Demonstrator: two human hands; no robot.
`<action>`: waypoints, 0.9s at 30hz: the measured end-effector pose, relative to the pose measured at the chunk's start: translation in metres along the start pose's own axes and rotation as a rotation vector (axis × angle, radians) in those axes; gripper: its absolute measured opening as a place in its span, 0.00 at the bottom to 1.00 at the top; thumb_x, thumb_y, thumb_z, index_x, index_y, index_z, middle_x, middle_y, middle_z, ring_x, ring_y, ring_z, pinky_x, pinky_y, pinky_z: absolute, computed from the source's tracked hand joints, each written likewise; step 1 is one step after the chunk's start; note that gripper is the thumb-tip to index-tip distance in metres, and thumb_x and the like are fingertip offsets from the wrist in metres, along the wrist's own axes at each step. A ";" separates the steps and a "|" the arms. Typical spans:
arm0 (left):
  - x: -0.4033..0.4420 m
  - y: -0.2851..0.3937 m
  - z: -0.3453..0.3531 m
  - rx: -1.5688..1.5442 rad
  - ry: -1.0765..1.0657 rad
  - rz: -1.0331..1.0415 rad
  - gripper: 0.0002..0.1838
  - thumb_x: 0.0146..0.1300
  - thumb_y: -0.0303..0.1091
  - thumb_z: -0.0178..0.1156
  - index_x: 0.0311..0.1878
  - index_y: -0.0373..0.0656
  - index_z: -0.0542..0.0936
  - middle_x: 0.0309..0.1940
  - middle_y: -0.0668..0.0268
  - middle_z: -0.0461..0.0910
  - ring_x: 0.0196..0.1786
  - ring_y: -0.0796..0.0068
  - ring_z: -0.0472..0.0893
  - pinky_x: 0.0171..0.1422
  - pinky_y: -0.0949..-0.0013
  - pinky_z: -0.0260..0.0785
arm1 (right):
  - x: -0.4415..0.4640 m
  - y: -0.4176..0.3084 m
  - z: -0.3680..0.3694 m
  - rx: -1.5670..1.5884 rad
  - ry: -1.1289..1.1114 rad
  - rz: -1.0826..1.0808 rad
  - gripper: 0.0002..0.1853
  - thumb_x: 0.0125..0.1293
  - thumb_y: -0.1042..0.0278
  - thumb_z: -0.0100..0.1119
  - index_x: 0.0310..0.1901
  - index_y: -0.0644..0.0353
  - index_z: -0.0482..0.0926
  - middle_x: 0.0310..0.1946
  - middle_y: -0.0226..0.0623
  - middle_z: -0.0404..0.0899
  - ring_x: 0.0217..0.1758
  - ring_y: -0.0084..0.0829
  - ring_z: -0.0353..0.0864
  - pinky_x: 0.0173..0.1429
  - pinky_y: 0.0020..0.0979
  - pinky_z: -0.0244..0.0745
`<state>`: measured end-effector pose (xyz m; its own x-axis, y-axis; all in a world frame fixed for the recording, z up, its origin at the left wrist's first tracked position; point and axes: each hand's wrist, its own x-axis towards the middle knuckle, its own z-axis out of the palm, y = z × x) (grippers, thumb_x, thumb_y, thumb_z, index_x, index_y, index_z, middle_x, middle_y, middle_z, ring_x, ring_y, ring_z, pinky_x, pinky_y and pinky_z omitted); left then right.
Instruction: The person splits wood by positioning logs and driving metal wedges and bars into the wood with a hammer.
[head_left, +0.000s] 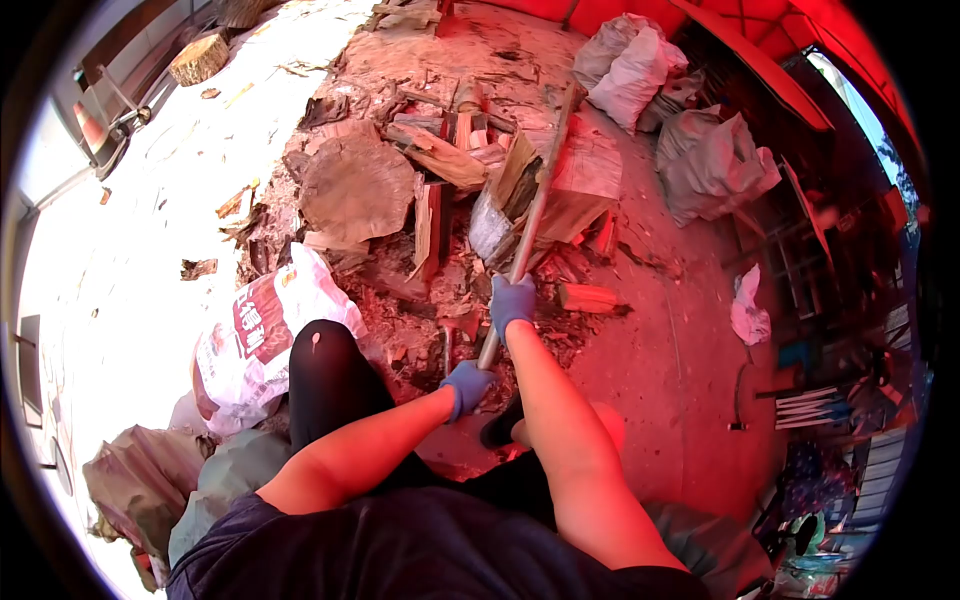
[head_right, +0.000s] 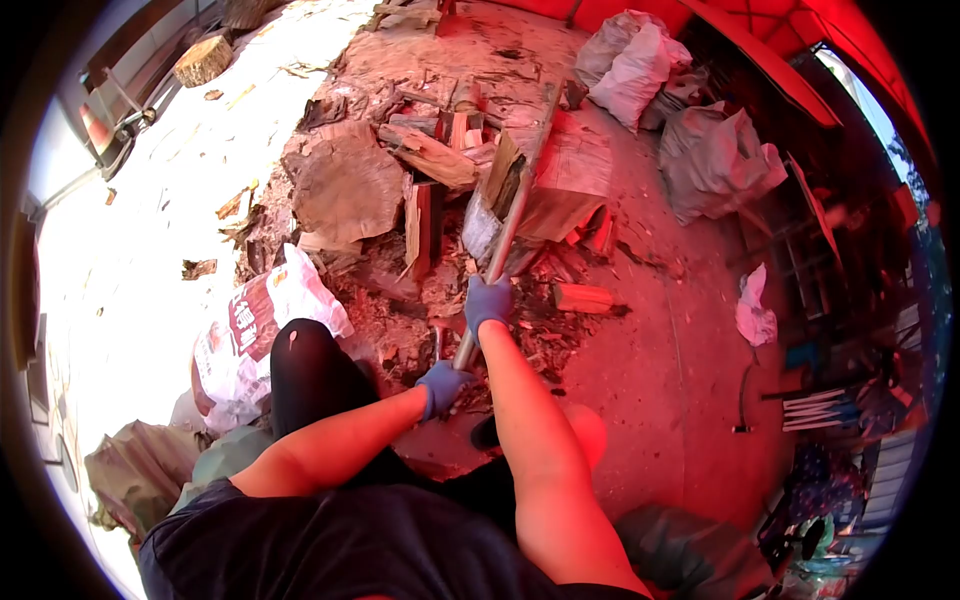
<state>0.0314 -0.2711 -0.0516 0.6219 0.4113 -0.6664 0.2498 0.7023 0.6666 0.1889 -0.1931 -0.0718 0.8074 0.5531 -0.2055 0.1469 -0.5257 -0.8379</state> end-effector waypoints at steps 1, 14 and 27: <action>-0.002 0.001 -0.001 0.014 -0.007 -0.006 0.10 0.64 0.33 0.62 0.29 0.37 0.76 0.14 0.65 0.68 0.12 0.69 0.68 0.14 0.63 0.61 | 0.000 0.001 0.000 -0.002 0.001 -0.002 0.26 0.59 0.56 0.61 0.53 0.68 0.75 0.47 0.60 0.81 0.54 0.58 0.81 0.58 0.47 0.74; 0.058 -0.024 -0.036 0.202 -0.188 0.240 0.17 0.59 0.38 0.72 0.43 0.40 0.77 0.29 0.69 0.78 0.26 0.82 0.74 0.28 0.73 0.65 | -0.001 0.002 -0.048 0.547 -0.551 0.266 0.27 0.65 0.37 0.64 0.49 0.55 0.76 0.27 0.31 0.76 0.25 0.30 0.79 0.31 0.36 0.78; -0.009 0.203 -0.073 0.229 -0.093 0.608 0.20 0.69 0.40 0.62 0.59 0.40 0.77 0.42 0.70 0.81 0.39 0.80 0.81 0.41 0.75 0.71 | -0.056 0.272 -0.007 -0.037 -0.537 0.539 0.21 0.66 0.47 0.62 0.26 0.57 0.79 0.14 0.34 0.75 0.14 0.35 0.74 0.22 0.40 0.70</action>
<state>0.0222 -0.0895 0.0649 0.7609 0.6369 -0.1238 -0.0208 0.2146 0.9765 0.1877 -0.3712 -0.2849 0.3856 0.4473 -0.8070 -0.1619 -0.8282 -0.5365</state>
